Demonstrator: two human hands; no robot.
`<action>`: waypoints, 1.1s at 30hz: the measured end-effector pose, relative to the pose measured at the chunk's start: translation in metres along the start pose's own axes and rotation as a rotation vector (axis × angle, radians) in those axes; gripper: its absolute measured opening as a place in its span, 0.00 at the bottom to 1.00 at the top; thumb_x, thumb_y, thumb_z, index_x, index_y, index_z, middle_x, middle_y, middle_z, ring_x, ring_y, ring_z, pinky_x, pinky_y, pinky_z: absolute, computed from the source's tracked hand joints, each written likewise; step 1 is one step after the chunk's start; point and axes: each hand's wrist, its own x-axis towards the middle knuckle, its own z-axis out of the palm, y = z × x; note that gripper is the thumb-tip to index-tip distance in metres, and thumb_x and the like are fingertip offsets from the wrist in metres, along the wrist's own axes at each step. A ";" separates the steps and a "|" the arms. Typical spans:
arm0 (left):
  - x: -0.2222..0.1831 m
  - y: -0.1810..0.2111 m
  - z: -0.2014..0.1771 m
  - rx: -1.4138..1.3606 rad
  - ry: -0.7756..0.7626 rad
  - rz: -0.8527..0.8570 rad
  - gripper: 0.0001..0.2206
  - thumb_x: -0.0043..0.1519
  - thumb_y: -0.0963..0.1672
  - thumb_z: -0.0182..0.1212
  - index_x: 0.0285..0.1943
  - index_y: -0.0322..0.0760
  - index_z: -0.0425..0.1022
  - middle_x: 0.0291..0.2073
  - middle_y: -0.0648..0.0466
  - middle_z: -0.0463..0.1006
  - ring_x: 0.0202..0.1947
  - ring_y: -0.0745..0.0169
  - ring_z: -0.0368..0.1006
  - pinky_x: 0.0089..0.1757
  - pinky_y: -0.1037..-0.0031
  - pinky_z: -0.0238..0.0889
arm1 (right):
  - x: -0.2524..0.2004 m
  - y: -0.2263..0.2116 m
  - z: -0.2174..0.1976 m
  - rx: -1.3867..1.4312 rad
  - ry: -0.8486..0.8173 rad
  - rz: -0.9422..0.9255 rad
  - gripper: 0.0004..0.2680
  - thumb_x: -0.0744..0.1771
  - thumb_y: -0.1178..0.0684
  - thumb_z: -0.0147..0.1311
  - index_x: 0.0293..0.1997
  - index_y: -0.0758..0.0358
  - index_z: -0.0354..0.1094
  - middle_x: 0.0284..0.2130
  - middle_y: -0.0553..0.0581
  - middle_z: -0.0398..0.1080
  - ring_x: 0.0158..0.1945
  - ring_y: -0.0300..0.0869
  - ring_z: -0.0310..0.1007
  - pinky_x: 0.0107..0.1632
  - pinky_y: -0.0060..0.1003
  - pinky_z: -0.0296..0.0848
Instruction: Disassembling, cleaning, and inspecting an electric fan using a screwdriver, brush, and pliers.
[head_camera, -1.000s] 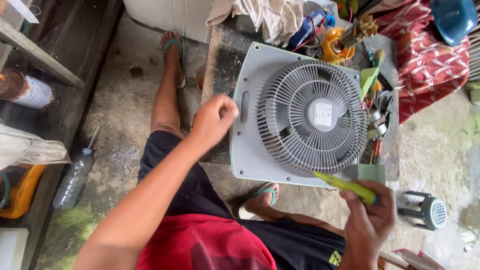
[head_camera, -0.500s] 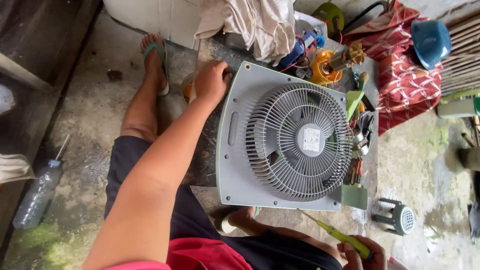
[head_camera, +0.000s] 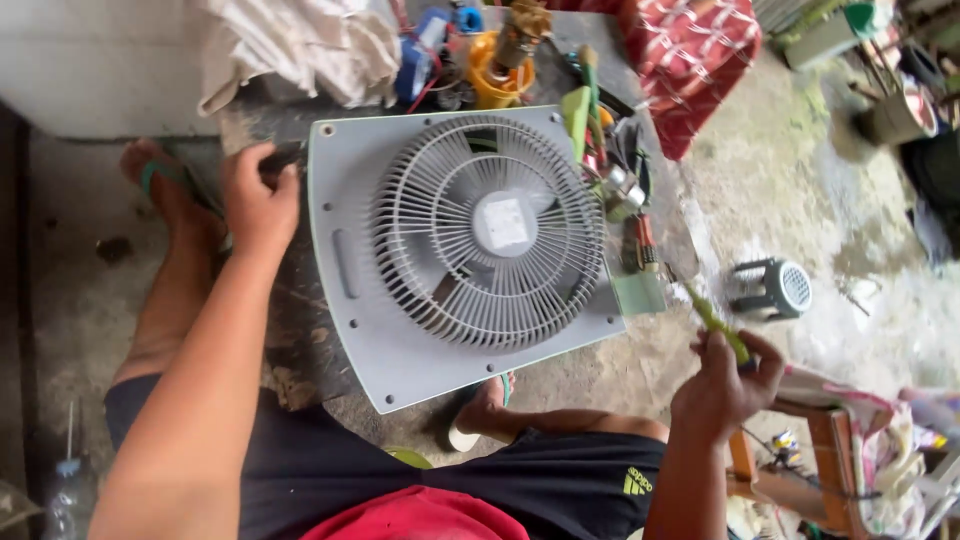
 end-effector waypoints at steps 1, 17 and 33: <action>-0.009 0.016 -0.007 -0.002 -0.012 0.023 0.14 0.62 0.39 0.65 0.58 0.32 0.75 0.49 0.41 0.69 0.44 0.43 0.73 0.51 0.62 0.65 | 0.017 0.022 -0.003 0.008 0.024 0.004 0.07 0.68 0.65 0.55 0.46 0.59 0.64 0.39 0.59 0.67 0.38 0.42 0.76 0.39 0.30 0.77; -0.139 0.185 -0.047 0.281 -0.476 -0.145 0.26 0.69 0.47 0.56 0.76 0.31 0.61 0.81 0.45 0.34 0.72 0.31 0.51 0.57 0.48 0.64 | 0.171 0.318 0.021 -0.530 0.196 0.090 0.10 0.61 0.48 0.72 0.40 0.44 0.75 0.33 0.50 0.78 0.37 0.45 0.79 0.42 0.40 0.75; -0.130 0.172 -0.026 0.320 -0.249 0.070 0.19 0.64 0.33 0.52 0.66 0.16 0.69 0.63 0.28 0.65 0.67 0.28 0.61 0.64 0.48 0.51 | 0.155 0.237 -0.011 -0.514 -0.384 0.185 0.11 0.70 0.53 0.58 0.59 0.57 0.64 0.44 0.55 0.71 0.46 0.44 0.70 0.46 0.39 0.70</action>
